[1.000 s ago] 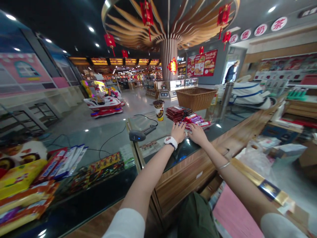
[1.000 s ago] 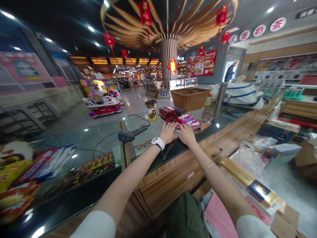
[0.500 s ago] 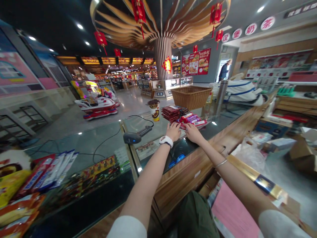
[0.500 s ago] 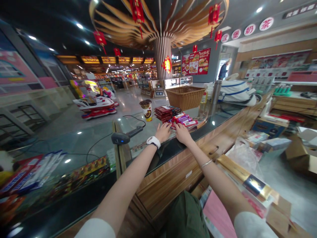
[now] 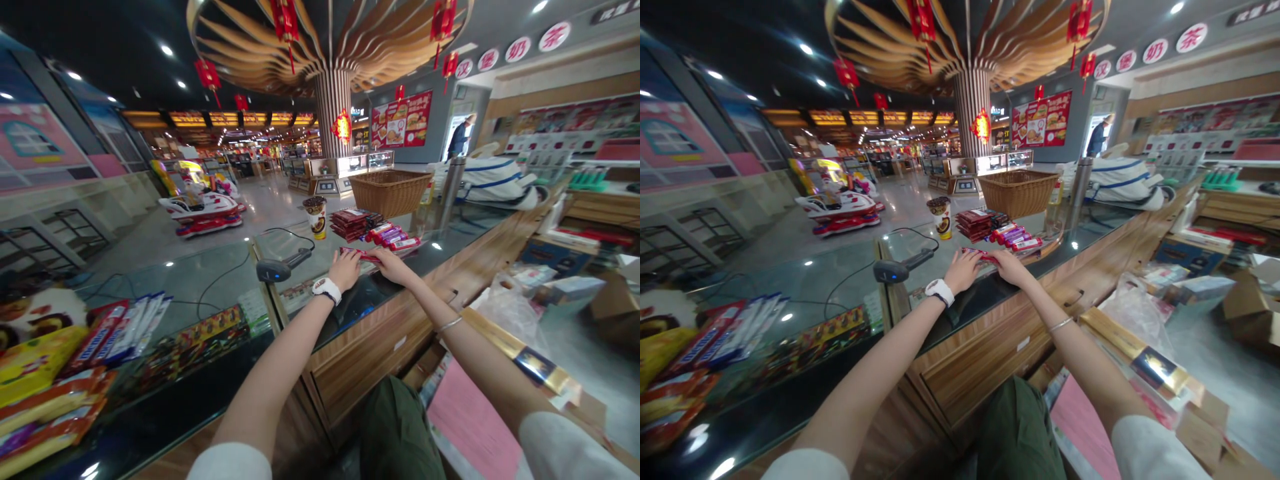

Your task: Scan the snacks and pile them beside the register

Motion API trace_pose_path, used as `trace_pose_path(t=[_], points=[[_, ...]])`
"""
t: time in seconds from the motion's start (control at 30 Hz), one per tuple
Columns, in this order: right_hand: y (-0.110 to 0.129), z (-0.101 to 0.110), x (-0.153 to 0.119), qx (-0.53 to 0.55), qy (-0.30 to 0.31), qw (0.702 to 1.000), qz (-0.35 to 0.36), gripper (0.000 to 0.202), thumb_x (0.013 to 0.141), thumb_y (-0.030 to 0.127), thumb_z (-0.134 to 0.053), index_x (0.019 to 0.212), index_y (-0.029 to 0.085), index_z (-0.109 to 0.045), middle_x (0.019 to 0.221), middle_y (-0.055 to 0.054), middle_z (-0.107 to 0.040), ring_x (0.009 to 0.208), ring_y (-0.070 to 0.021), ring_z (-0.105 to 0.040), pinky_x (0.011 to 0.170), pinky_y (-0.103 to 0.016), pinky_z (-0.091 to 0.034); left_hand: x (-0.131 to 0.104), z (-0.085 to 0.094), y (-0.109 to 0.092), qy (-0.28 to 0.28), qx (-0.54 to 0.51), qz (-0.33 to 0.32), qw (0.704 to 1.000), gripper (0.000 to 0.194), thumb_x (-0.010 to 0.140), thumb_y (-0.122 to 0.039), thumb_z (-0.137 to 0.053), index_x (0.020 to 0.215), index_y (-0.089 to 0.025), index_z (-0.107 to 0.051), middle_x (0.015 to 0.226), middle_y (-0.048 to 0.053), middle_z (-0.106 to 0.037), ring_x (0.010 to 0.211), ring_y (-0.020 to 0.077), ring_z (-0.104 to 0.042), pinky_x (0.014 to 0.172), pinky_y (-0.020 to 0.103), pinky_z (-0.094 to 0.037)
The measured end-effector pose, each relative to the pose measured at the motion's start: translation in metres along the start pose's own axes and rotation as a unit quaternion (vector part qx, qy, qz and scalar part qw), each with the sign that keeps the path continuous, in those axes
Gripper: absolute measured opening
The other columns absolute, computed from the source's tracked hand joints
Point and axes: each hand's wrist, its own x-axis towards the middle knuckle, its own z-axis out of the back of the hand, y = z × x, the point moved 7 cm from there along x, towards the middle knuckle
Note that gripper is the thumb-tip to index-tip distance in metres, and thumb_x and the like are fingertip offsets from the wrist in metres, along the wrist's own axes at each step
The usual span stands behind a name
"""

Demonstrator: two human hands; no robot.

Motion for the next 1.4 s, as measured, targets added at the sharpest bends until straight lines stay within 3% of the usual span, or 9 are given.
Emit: trace_pose_path(t=[0.27,0.5,0.8,1.03,1.4], points=[[0.014,0.008,-0.006,0.031,-0.023,0.999,0.008,0.037,0.079,0.005,-0.054,0.112,0.016,-0.066,0.111,-0.012,-0.069,0.107,-0.0262,-0.064,0.097,-0.043,-0.051,-0.010,0.011,-0.004,-0.042,0.041,-0.022,0.998,0.033,0.096,-0.023,-0.048,0.127,-0.018,-0.058,0.129,0.009,-0.062,0.125,0.0240,-0.054,0.121,0.049,-0.025],[0.029,0.018,-0.011,0.069,-0.032,0.997,0.031,0.027,0.083,0.010,-0.057,0.104,0.021,-0.070,0.104,-0.009,-0.074,0.098,-0.0250,-0.069,0.090,-0.041,-0.055,-0.021,0.019,-0.006,-0.076,0.074,-0.042,0.993,0.019,0.095,-0.021,-0.053,0.111,-0.018,-0.064,0.112,0.008,-0.068,0.114,0.0225,-0.061,0.118,0.047,-0.031],[0.075,0.021,-0.009,0.019,-0.087,0.989,0.122,0.024,0.091,0.016,-0.053,0.109,0.021,-0.068,0.106,-0.010,-0.074,0.100,-0.0245,-0.067,0.089,-0.041,-0.052,-0.065,0.055,-0.005,-0.188,0.183,-0.123,0.957,0.017,0.098,-0.020,-0.049,0.096,-0.018,-0.066,0.089,0.004,-0.068,0.091,0.0199,-0.063,0.110,0.042,-0.039],[0.135,0.009,0.014,-0.068,-0.123,0.972,0.187,0.025,0.093,0.015,-0.051,0.110,0.022,-0.069,0.109,-0.009,-0.073,0.099,-0.0232,-0.065,0.093,-0.042,-0.048,-0.112,0.090,0.029,-0.239,0.215,-0.133,0.937,0.019,0.097,-0.017,-0.050,0.106,-0.018,-0.067,0.090,0.005,-0.070,0.091,0.0191,-0.063,0.107,0.041,-0.043],[0.239,-0.031,0.071,-0.066,-0.129,0.943,0.301,0.027,0.093,0.011,-0.052,0.113,0.019,-0.068,0.108,-0.009,-0.072,0.095,-0.0212,-0.062,0.087,-0.038,-0.046,-0.191,0.135,0.107,-0.277,0.265,-0.063,0.921,0.024,0.098,-0.019,-0.049,0.112,-0.021,-0.068,0.098,0.004,-0.074,0.090,0.0192,-0.064,0.109,0.046,-0.043]])
